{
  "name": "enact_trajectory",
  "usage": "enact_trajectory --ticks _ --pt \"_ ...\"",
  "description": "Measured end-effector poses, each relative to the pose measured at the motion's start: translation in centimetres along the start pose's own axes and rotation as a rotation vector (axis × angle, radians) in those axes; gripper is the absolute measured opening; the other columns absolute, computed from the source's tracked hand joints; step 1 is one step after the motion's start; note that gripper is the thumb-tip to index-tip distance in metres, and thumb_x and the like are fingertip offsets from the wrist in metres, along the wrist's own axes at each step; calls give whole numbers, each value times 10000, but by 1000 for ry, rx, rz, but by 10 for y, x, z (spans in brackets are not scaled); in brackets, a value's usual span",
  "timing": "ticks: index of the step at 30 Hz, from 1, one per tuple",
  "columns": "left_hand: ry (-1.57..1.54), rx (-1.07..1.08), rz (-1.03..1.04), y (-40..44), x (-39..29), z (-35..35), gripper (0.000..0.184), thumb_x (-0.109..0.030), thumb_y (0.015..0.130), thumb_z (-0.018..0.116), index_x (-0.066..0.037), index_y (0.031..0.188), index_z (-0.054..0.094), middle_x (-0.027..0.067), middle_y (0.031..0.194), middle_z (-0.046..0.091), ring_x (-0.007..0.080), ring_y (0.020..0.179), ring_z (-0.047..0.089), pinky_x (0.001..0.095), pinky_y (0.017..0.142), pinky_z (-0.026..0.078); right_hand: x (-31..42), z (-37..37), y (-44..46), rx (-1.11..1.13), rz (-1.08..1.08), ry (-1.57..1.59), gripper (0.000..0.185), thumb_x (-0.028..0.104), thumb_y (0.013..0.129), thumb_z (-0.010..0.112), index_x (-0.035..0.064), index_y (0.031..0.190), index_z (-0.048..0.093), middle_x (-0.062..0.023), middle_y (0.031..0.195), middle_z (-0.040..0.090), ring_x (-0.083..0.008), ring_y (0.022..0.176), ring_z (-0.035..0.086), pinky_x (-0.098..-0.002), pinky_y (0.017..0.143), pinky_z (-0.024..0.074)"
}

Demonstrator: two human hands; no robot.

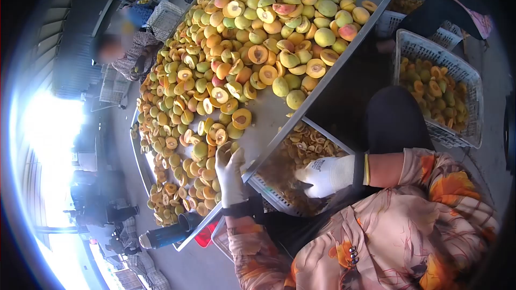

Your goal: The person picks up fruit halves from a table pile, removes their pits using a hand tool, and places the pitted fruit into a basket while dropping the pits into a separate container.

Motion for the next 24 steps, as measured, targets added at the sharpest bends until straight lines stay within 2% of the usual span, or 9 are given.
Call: enact_trajectory --ticks 1,3,5,6,9,15,16,20,24 --pt "-290 14 -58 -26 -20 7 430 -173 912 711 0 1283 579 117 1140 661 224 1017 674 333 782 563 7 -15 -1 -106 21 76 275 219 878 638 -7 1020 574 -271 906 687 -449 887 689 -520 753 522" --pt "-480 68 20 -60 -32 15 528 -313 971 634 -22 1398 528 150 1228 646 288 1107 660 368 839 572 22 -34 -2 -262 -1 162 261 208 881 657 0 997 552 -255 822 675 -451 792 686 -512 685 515" --pt "-737 103 -35 -91 -46 32 557 -330 996 594 -18 1446 494 181 1269 638 305 1124 650 383 870 569 36 -43 -5 -363 -68 181 262 200 880 674 8 1011 553 -230 759 670 -439 712 681 -497 637 511" --pt "-751 112 -22 -103 -51 38 562 -339 1004 578 -10 1451 487 191 1269 638 305 1124 649 388 878 565 50 -46 -8 -465 -176 128 250 189 903 679 13 1023 548 -210 704 656 -422 629 661 -486 581 491" --pt "-772 134 18 -134 -65 57 580 -367 1024 540 12 1458 475 218 1259 639 304 1121 647 397 897 557 73 -53 -20 -536 -303 168 246 197 928 670 13 1025 539 -224 721 657 -421 641 663 -494 579 484" --pt "-568 -12 218 -172 -94 83 673 -512 1048 487 60 1403 507 195 1177 660 250 1068 645 349 855 543 71 -30 -34 -590 -258 109 264 219 946 646 10 1054 528 -231 712 641 -426 634 652 -508 571 482" --pt "-424 -102 263 -177 -98 82 687 -542 1044 506 74 1349 537 165 1099 676 217 985 650 329 821 535 68 -22 -34 -606 -264 100 265 222 946 642 10 1055 528 -233 711 639 -429 637 652 -512 572 483" --pt "-427 -209 271 -187 -100 85 621 -496 1031 578 83 1255 575 151 970 692 193 846 648 306 784 532 70 -1 -35 -628 -287 115 275 227 939 635 12 1076 533 -241 759 660 -453 685 663 -525 609 502" --pt "-402 -233 298 -187 -94 78 565 -459 1044 571 80 1210 589 172 952 694 220 804 670 329 734 559 77 4 -39 -548 -253 200 318 206 922 642 2 1148 551 -254 867 693 -467 782 682 -521 694 530"
Point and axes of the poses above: each hand's wrist, its own y-axis towards the middle knuckle, its own z-axis out of the palm, x = y × z, the point moved 8 cm from there along y, towards the middle knuckle
